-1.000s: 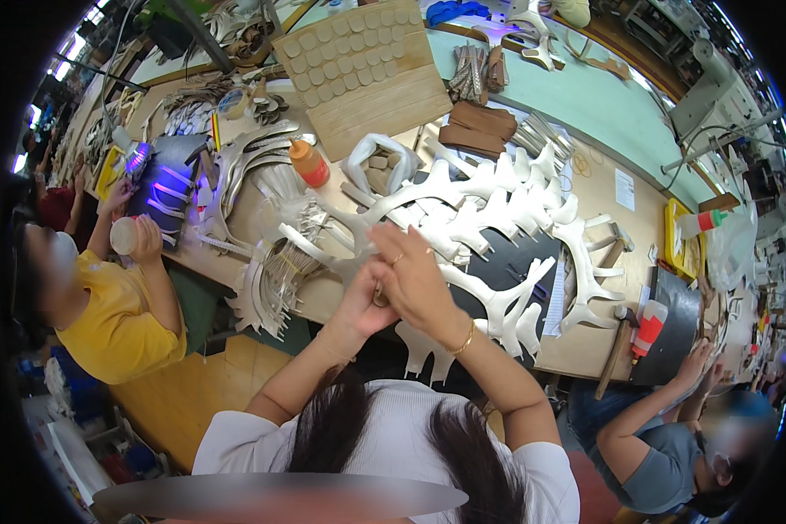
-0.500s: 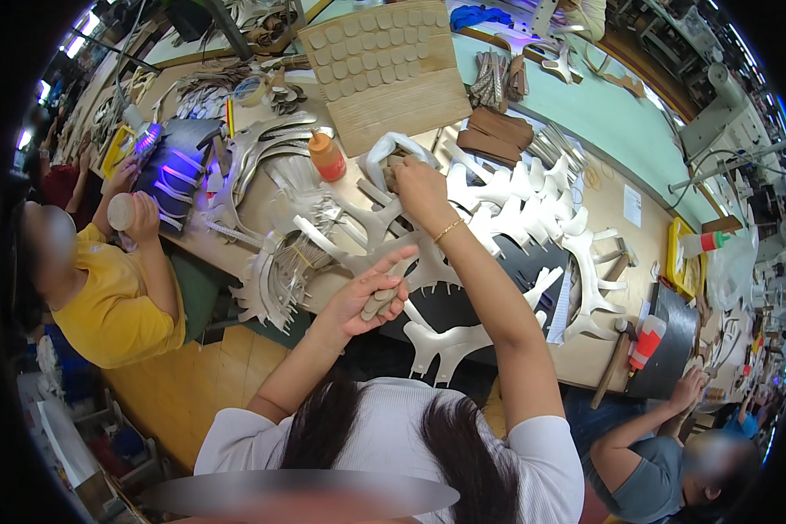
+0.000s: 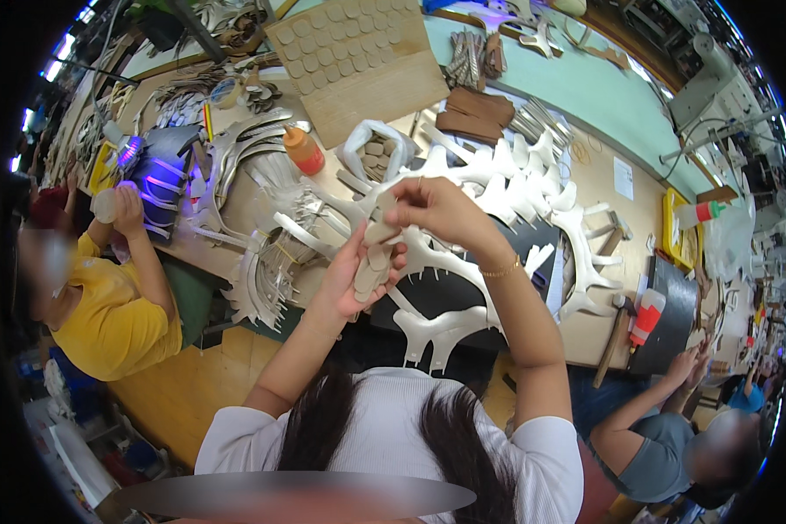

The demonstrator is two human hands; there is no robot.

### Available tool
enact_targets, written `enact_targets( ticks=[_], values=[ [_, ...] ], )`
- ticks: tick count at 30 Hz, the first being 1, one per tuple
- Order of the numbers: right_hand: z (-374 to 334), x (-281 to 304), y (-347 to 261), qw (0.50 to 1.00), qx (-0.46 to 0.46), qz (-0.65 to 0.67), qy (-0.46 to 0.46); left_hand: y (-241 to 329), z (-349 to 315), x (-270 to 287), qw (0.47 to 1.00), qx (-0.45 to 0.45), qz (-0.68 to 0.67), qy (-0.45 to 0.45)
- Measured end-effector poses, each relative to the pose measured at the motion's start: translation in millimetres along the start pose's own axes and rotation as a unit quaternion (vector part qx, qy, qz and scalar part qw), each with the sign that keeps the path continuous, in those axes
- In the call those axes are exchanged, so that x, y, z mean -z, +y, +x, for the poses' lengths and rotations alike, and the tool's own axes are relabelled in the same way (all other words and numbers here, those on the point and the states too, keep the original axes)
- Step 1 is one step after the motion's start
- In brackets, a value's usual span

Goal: The person applies glue from a bottle to the edges of white plastic components and joins them together by hand. The person handles multiple parts, aligns them, and presses them to bond, working at a cluttered workbench.

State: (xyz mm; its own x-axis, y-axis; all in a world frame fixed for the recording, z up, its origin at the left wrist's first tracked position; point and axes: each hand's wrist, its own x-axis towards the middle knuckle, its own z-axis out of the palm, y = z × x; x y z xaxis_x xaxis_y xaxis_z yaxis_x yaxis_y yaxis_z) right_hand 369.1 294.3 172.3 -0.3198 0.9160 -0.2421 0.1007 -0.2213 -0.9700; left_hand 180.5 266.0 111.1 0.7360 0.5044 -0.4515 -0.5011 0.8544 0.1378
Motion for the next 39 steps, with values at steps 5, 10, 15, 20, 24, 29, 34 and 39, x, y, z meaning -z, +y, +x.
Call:
enact_targets(
  ticks=[5, 10, 15, 20, 24, 29, 34, 39],
  values=[
    [-49.9, -20.2, 3.4, 0.980, 0.032, -0.194, 0.028, -13.7, 8.9, -15.7, 0.994, 0.019, 0.096, -0.046],
    [-77.4, -19.2, 15.6, 0.949, 0.123, -0.255, 0.135, -27.0, 8.1, -10.7, 0.993, 0.039, 0.112, -0.018],
    [-114.6, -18.9, 26.9, 0.961, 0.078, -0.157, 0.212, -39.0, 5.6, 3.4, 0.989, 0.021, 0.117, -0.088],
    [-130.5, -35.7, 46.8, 0.971, -0.027, 0.002, 0.239, -57.2, -6.7, 4.8, 0.963, -0.026, 0.262, -0.049],
    [-132.4, -54.6, 59.5, 0.953, 0.051, -0.072, 0.289, -63.6, -7.1, 4.0, 0.954, -0.052, 0.293, -0.034],
    [-139.4, -67.4, 66.6, 0.937, 0.135, -0.160, 0.280, -61.7, -12.8, 14.2, 0.947, -0.095, 0.308, -0.014],
    [-151.3, -67.0, 76.2, 0.968, 0.087, -0.059, 0.229, -63.3, -19.4, 22.8, 0.944, -0.069, 0.316, -0.057],
    [-162.2, -74.1, 80.7, 0.949, 0.094, -0.101, 0.283, -68.8, -16.7, 15.1, 0.931, -0.066, 0.355, -0.062]
  ],
)
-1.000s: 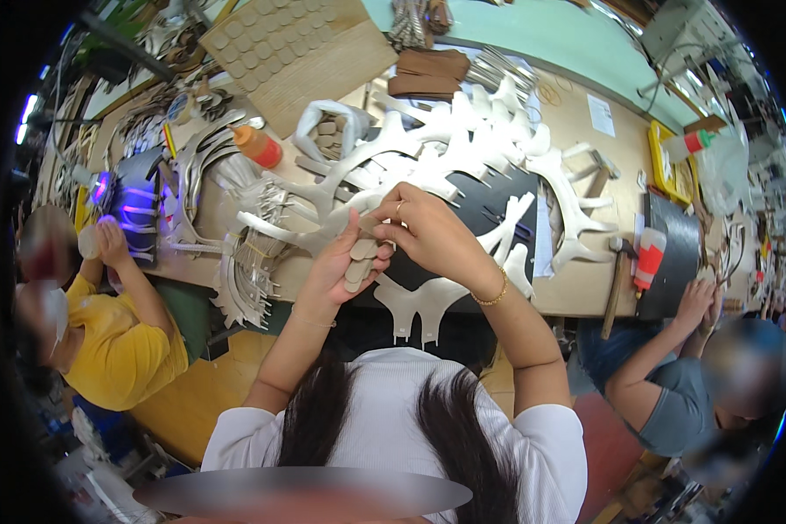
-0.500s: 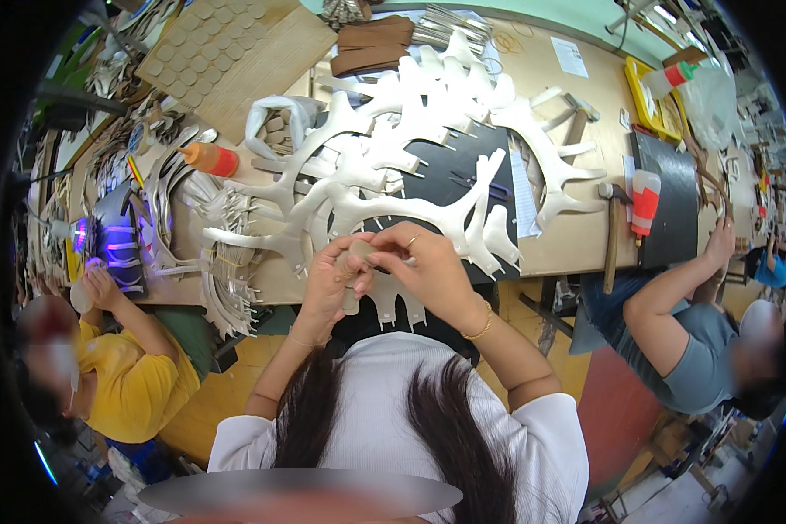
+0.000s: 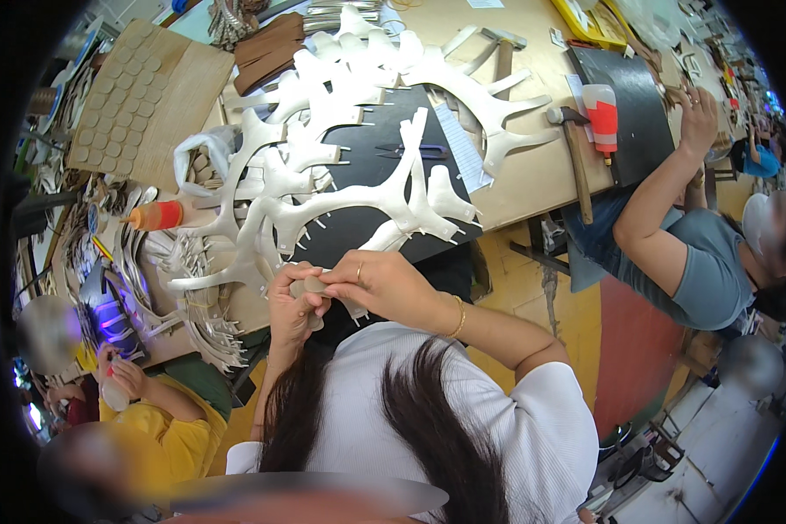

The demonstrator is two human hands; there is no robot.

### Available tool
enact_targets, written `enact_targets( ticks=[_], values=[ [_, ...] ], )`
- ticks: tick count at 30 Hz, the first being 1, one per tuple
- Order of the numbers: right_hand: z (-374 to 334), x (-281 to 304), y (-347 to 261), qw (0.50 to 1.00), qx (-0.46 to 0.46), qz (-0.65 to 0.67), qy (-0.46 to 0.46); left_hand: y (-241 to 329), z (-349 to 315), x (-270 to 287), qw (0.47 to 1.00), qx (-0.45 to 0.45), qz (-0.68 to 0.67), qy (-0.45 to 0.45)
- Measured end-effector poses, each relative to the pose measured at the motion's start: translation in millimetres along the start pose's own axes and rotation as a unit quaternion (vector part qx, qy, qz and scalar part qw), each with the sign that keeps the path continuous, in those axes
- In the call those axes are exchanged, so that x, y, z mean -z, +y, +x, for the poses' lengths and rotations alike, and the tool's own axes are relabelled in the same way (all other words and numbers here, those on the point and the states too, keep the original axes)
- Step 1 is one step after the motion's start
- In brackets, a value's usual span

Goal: The person applies glue from a bottle to the edges of white plastic components and joins them together by hand. The person handles multiple parts, aligns them, and presses them to bond, working at a cluttered workbench.

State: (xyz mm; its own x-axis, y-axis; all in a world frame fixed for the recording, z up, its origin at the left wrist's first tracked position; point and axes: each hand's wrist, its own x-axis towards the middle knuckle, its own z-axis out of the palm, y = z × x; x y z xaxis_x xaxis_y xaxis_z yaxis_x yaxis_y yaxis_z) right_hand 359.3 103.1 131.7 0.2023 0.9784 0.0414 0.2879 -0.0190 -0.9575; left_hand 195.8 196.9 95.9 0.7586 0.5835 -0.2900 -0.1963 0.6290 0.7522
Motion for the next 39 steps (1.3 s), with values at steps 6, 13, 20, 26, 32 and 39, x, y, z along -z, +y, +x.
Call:
enact_targets(
  ticks=[6, 13, 20, 26, 32, 39],
  values=[
    [-13.1, 6.4, 3.2, 0.984, 0.067, -0.121, 0.109, 5.4, 11.5, -24.9, 0.993, 0.041, 0.107, 0.020],
    [-37.8, 41.9, 39.1, 0.923, -0.161, 0.222, 0.271, 5.7, 48.2, -52.7, 0.966, 0.038, 0.256, -0.024],
    [-46.6, 70.8, 76.4, 0.859, -0.241, 0.284, 0.353, -3.1, 90.0, -75.7, 0.843, -0.047, 0.518, -0.138],
    [-37.1, 91.8, 86.7, 0.875, -0.305, 0.197, 0.321, -22.8, 98.0, -87.0, 0.755, -0.118, 0.606, -0.221],
    [-27.3, 106.2, 89.2, 0.893, -0.339, 0.183, 0.234, -35.9, 91.1, -93.0, 0.714, -0.131, 0.634, -0.267],
    [-17.7, 117.1, 81.4, 0.902, -0.374, 0.150, 0.156, -40.8, 94.6, -93.1, 0.677, -0.127, 0.666, -0.286]
  ],
)
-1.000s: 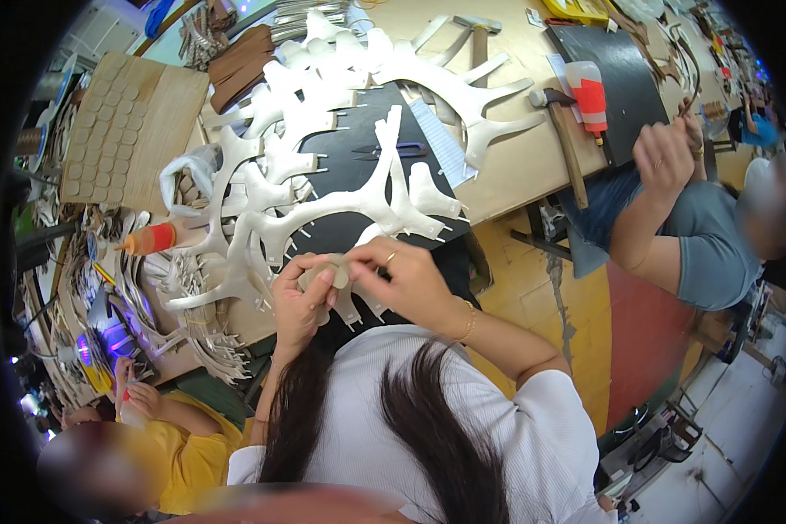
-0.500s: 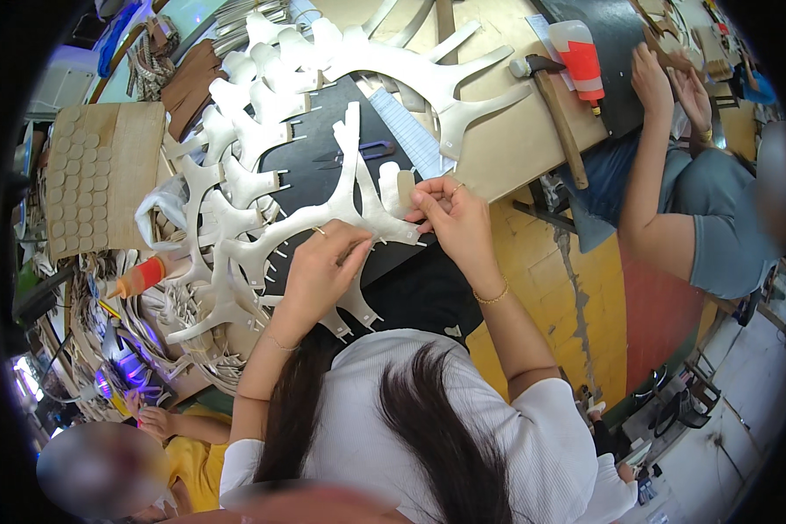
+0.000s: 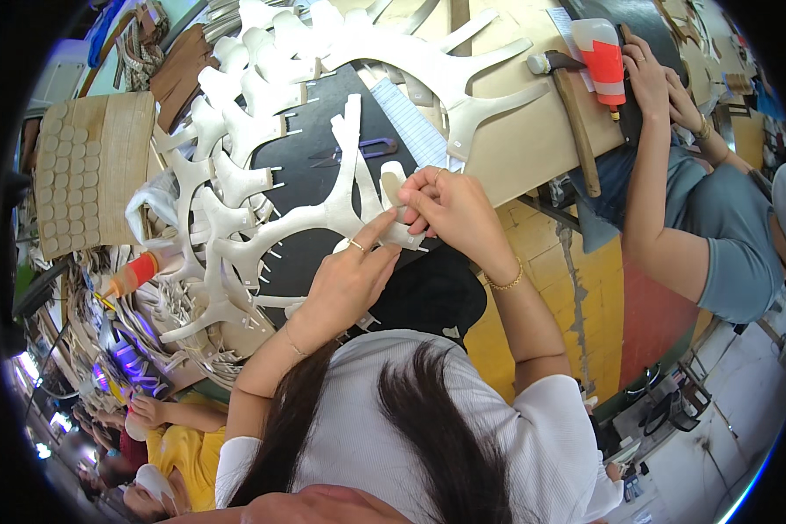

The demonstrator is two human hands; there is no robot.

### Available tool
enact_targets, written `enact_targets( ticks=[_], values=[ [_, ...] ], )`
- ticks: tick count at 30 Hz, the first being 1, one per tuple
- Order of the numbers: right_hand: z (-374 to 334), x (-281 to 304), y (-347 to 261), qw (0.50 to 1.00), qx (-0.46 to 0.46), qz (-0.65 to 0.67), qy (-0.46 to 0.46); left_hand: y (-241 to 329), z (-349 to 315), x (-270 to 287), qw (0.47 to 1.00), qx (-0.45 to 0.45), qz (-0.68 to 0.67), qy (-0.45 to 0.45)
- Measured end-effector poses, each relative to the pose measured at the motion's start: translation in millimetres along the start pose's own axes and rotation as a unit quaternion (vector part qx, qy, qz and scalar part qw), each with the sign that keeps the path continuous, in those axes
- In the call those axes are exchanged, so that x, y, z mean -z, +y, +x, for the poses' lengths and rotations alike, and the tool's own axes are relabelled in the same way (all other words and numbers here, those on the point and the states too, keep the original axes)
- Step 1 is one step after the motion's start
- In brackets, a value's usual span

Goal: The person applies glue from a bottle to the edges of white plastic components and joins them together by hand. The person handles multiple parts, aligns them, and presses them to bond, working at a cluttered workbench.

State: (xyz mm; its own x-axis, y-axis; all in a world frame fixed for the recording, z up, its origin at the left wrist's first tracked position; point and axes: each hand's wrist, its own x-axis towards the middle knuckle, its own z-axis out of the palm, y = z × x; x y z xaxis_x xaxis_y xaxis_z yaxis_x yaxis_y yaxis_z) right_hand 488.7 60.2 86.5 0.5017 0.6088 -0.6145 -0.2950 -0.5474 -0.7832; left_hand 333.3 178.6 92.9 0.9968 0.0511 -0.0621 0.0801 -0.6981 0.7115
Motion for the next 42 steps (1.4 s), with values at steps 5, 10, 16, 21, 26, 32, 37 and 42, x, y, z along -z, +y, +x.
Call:
enact_targets(
  ticks=[5, 10, 16, 21, 26, 32, 37, 42],
  values=[
    [4.0, -4.2, -7.3, 0.999, 0.002, -0.042, 0.028, 0.5, 0.8, -2.1, 0.999, 0.035, 0.022, -0.021],
    [5.3, -6.3, -7.9, 0.996, -0.017, -0.062, 0.056, 1.3, 2.1, -3.9, 0.998, 0.048, 0.018, -0.021],
    [7.3, -5.6, -8.9, 0.994, -0.011, -0.087, 0.066, 1.7, 2.1, -3.3, 0.998, 0.056, 0.019, -0.031],
    [7.8, -5.4, -11.6, 0.993, -0.017, -0.091, 0.068, 0.6, 2.1, -0.2, 0.995, 0.027, 0.039, -0.082],
    [7.1, -5.6, -12.7, 0.993, -0.020, -0.089, 0.069, 1.3, 3.8, -0.3, 0.996, 0.028, 0.035, -0.077],
    [7.1, -5.7, -13.7, 0.993, -0.019, -0.093, 0.070, 1.6, 7.0, -2.0, 0.995, 0.069, 0.015, -0.070],
    [7.1, -5.2, -14.5, 0.993, -0.022, -0.094, 0.067, -0.5, 9.2, -1.9, 0.997, 0.018, 0.038, -0.071],
    [7.0, -5.4, -14.8, 0.993, -0.018, -0.097, 0.069, -1.0, 9.9, -2.4, 0.996, 0.014, 0.046, -0.069]
  ],
)
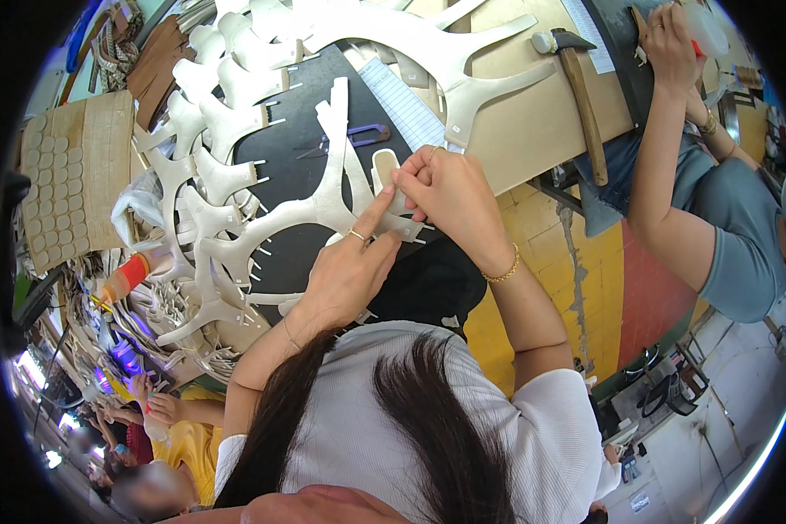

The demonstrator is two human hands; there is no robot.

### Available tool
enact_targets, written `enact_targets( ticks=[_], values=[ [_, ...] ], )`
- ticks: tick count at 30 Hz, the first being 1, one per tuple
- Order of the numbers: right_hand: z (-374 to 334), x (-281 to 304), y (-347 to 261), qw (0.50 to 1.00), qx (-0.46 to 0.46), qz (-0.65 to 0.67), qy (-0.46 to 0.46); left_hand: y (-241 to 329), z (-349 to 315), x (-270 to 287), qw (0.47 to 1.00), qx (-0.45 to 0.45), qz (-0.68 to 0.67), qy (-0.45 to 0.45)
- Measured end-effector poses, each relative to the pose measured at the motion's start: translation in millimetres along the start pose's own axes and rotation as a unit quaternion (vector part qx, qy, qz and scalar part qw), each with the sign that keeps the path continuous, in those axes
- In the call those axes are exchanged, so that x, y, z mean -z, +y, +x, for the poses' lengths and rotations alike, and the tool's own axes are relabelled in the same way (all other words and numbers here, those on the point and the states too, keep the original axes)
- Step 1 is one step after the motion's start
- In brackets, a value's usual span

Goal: The person applies glue from a bottle to the edges of white plastic components and joins them together by hand. The person handles multiple parts, aligns them, and presses them to bond, working at a cluttered workbench.

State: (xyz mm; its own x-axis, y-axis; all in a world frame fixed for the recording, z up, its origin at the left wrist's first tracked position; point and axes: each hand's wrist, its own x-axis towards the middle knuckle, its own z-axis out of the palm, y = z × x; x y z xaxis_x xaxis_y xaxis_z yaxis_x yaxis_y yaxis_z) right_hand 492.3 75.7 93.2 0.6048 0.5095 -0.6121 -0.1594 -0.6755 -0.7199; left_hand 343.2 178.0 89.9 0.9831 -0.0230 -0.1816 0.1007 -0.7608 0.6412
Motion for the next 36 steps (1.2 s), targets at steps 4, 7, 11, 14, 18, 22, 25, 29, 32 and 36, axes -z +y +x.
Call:
enact_targets(
  ticks=[4, 7, 11, 14, 18, 22, 25, 29, 32, 36],
  values=[
    [-0.1, -0.3, 0.1, 1.000, 0.001, -0.004, 0.001, 0.0, 0.3, -0.5, 1.000, -0.006, 0.000, 0.013],
    [-0.3, -0.3, 0.3, 1.000, 0.001, -0.006, 0.002, 0.4, 0.8, -0.2, 1.000, 0.002, -0.005, 0.004],
    [-0.4, -1.1, 0.1, 1.000, 0.007, -0.005, 0.004, 1.2, 1.8, 1.3, 1.000, 0.011, -0.005, -0.011],
    [0.1, -1.4, -0.1, 1.000, 0.010, -0.001, 0.006, 1.8, 2.2, 2.6, 0.999, 0.017, -0.009, -0.026],
    [0.0, -1.2, 2.6, 0.999, 0.003, 0.031, 0.020, 2.7, 3.1, 2.5, 0.999, 0.040, -0.026, -0.027],
    [-4.7, -4.6, 12.2, 0.984, 0.110, 0.058, 0.129, 3.3, 2.8, 1.8, 0.998, 0.052, -0.040, -0.020],
    [-8.3, -1.8, 22.7, 0.917, 0.364, -0.104, 0.126, 3.9, 2.7, 1.4, 0.998, 0.054, -0.039, -0.021],
    [-8.4, -4.1, 34.4, 0.880, 0.423, -0.197, 0.091, 4.7, 2.9, 0.2, 0.998, 0.050, -0.039, -0.008],
    [-6.2, -6.0, 37.9, 0.866, 0.442, -0.220, 0.086, 5.1, 2.4, 0.4, 0.998, 0.053, -0.037, -0.013],
    [-9.1, -6.2, 37.0, 0.866, 0.429, -0.242, 0.082, 8.8, 0.3, 0.9, 0.997, 0.061, -0.041, -0.020]
  ],
)
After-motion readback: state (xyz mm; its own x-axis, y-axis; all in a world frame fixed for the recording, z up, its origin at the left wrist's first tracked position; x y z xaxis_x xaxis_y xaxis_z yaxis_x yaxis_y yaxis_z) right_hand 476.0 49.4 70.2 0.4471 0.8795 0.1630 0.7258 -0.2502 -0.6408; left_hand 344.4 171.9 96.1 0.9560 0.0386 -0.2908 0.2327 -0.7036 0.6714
